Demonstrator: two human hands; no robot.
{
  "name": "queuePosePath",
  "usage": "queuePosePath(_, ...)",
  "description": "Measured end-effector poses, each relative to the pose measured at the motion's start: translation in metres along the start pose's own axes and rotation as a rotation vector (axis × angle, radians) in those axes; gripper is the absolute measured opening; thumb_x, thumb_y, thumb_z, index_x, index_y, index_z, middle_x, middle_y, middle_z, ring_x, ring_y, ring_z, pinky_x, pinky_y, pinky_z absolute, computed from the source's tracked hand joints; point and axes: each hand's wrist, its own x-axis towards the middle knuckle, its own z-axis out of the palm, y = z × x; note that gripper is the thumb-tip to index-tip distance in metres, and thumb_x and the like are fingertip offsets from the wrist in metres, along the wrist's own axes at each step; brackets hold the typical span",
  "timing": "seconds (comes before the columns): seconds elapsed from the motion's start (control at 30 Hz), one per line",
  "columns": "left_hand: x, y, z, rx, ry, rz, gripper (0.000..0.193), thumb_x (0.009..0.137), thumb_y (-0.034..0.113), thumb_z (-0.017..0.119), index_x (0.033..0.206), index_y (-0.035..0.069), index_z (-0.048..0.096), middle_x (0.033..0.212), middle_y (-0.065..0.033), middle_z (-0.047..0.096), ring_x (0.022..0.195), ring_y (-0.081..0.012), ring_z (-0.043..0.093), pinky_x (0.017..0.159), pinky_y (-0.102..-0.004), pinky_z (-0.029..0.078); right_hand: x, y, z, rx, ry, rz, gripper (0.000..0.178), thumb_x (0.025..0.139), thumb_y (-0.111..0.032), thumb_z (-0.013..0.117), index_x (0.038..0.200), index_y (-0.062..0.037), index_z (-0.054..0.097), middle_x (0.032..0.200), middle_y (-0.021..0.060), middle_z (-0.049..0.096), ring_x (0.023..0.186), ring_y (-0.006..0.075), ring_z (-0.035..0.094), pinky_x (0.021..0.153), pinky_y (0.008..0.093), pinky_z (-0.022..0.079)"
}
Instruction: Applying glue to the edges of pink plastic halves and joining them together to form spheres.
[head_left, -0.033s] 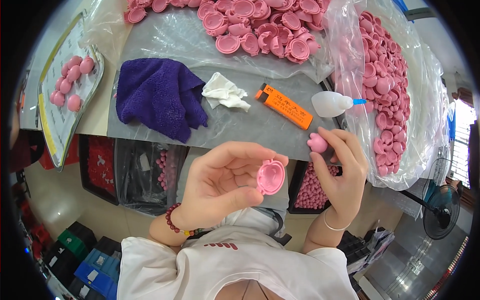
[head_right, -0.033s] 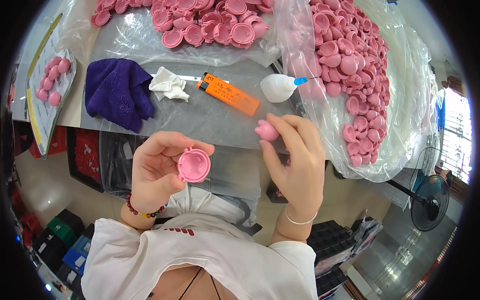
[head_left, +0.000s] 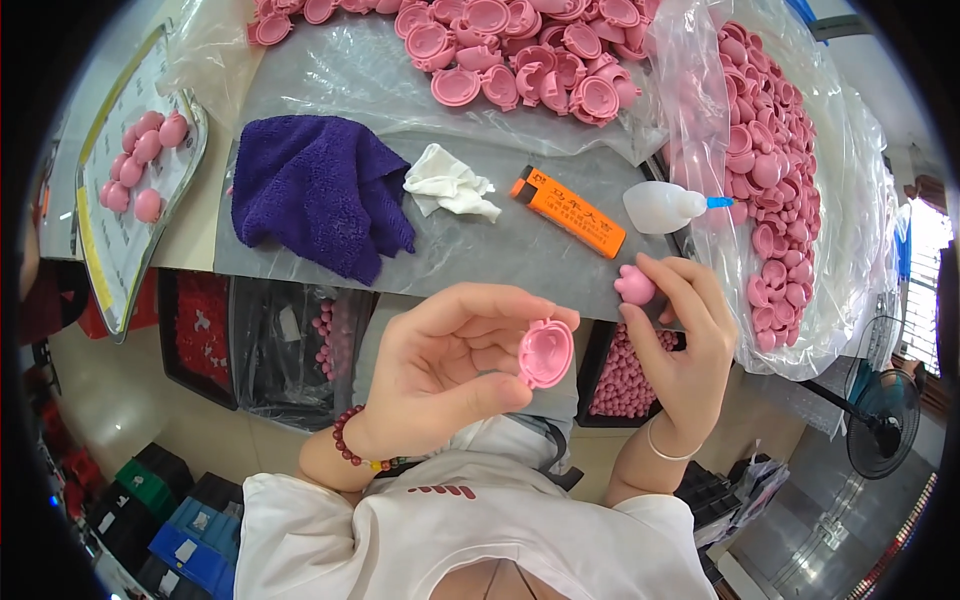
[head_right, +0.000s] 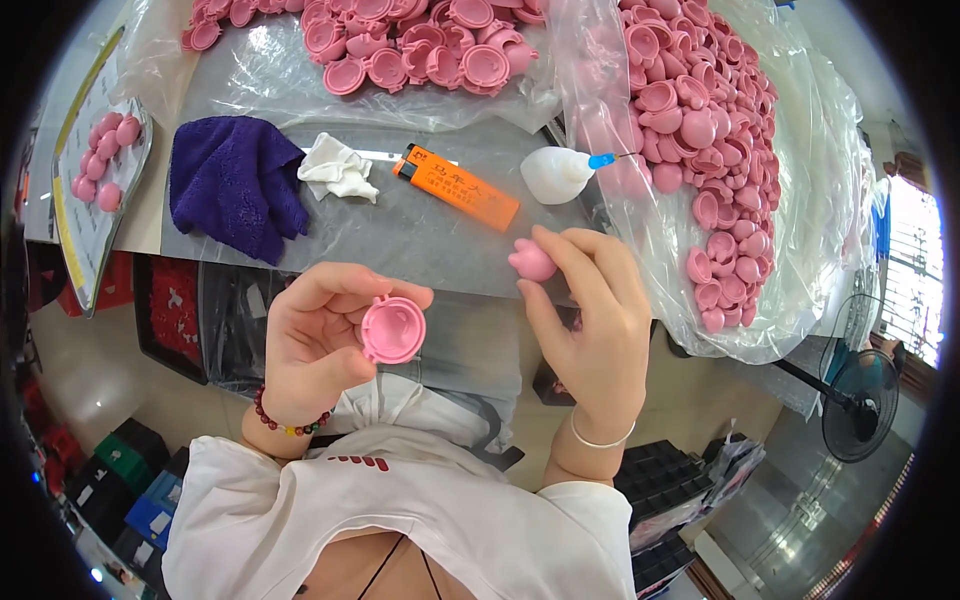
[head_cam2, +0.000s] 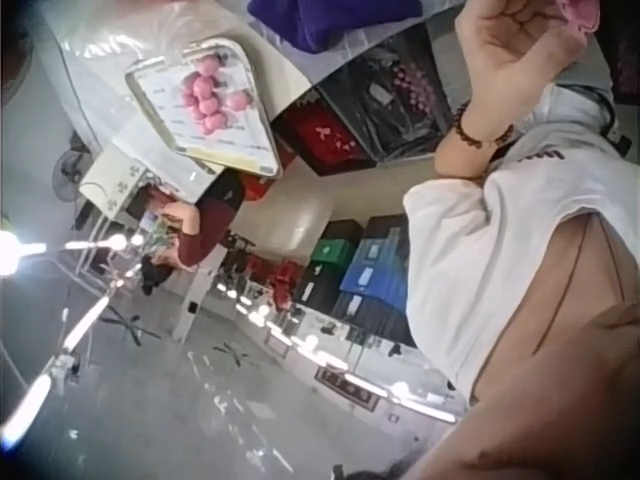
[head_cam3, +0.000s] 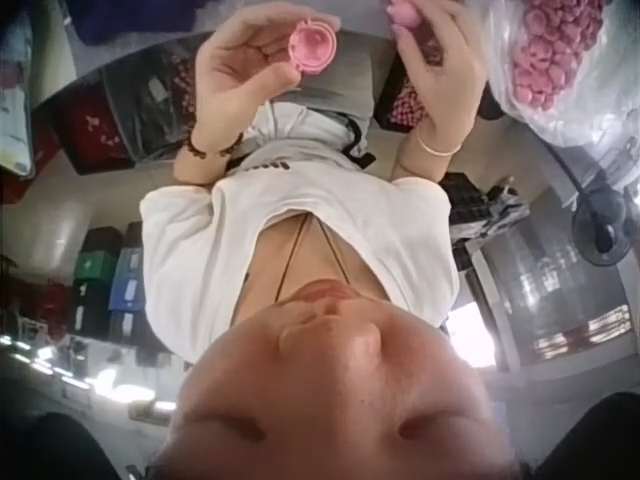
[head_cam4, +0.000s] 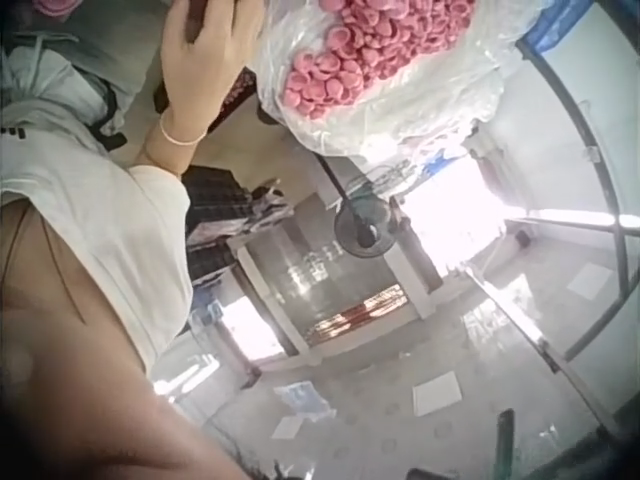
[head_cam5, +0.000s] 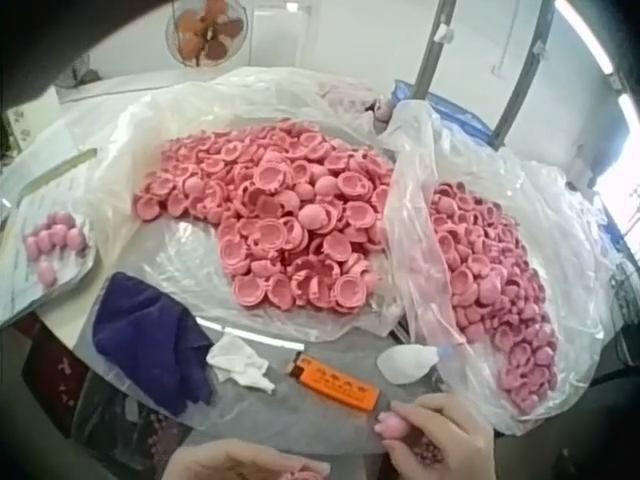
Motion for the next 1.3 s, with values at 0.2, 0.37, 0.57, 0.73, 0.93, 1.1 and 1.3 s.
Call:
queuePosePath(0.2,-0.004,-0.008,0.008,0.241,0.061,0.024,0.041,0.068,0.001,0.065,0.104,-0.006,0.046,0.106,-0.0242,0.051,0.097,-0.0241,0.053,0.082,-0.0325,0.044,-0.012,-0.024,0.006,0.559,0.123,-0.186,0.035,0.044,0.007,0.06,0.079,0.004,0.06,0.075,0.014,0.058,0.066,0.0186,0.055,0.056,0.0253,0.042)
queuePosePath(0.37,-0.004,-0.005,0.009,0.445,0.023,0.081,0.037,0.066,-0.005,0.064,0.101,-0.008,0.051,0.106,-0.0238,0.052,0.097,-0.024,0.054,0.081,-0.0324,0.045,-0.015,-0.024,0.018,0.529,0.113,-0.194,0.037,0.043,0.003,0.066,0.08,0.002,0.061,0.078,0.0119,0.059,0.066,0.019,0.055,0.055,0.0247,0.042)
queuePosePath(0.57,-0.004,-0.005,0.01,0.613,0.005,0.111,0.038,0.062,-0.004,0.068,0.098,-0.007,0.054,0.103,-0.0229,0.054,0.094,-0.0228,0.055,0.079,-0.0304,0.045,-0.016,-0.019,0.018,0.552,0.115,-0.264,0.035,0.047,-0.002,0.072,0.08,-0.0004,0.062,0.078,0.0103,0.058,0.064,0.0171,0.054,0.052,0.023,0.04)
queuePosePath(0.73,0.0,-0.006,0.006,0.582,-0.024,0.184,0.048,0.057,0.005,0.074,0.099,-0.006,0.054,0.101,-0.022,0.055,0.093,-0.0235,0.056,0.08,-0.0304,0.043,-0.023,-0.026,0.023,0.476,0.18,-0.305,0.031,0.054,0.001,0.071,0.083,-0.0045,0.061,0.068,0.0042,0.057,0.056,0.0145,0.051,0.049,0.0228,0.04)
queuePosePath(0.93,-0.001,-0.007,0.011,0.347,0.176,0.089,0.052,0.054,0.008,0.078,0.098,-0.006,0.054,0.092,-0.0179,0.059,0.088,-0.0221,0.057,0.075,-0.029,0.045,-0.027,-0.013,0.022,0.496,0.38,-0.245,0.018,0.059,0.005,0.062,0.075,-0.0026,0.056,0.06,0.0031,0.053,0.05,0.0168,0.046,0.048,0.0244,0.037)
queuePosePath(1.1,-0.001,-0.004,0.001,0.371,0.05,0.193,0.049,0.053,0.007,0.078,0.096,-0.004,0.055,0.087,-0.0154,0.059,0.086,-0.0229,0.058,0.072,-0.029,0.047,-0.01,0.017,0.023,0.466,0.668,-0.036,0.022,0.07,-0.001,0.058,0.09,0.0035,0.051,0.084,0.0107,0.052,0.07,0.0138,0.047,0.057,0.0204,0.037)
queuePosePath(1.3,0.0,-0.002,0.002,0.091,0.055,0.083,0.046,0.054,0.012,0.079,0.091,-0.002,0.056,0.086,-0.0144,0.059,0.084,-0.0233,0.058,0.072,-0.0295,0.047,0.02,0.019,0.021,0.172,0.542,0.023,0.033,0.069,-0.003,0.061,0.099,0.0042,0.051,0.087,0.0061,0.051,0.078,0.0129,0.044,0.064,0.022,0.035)
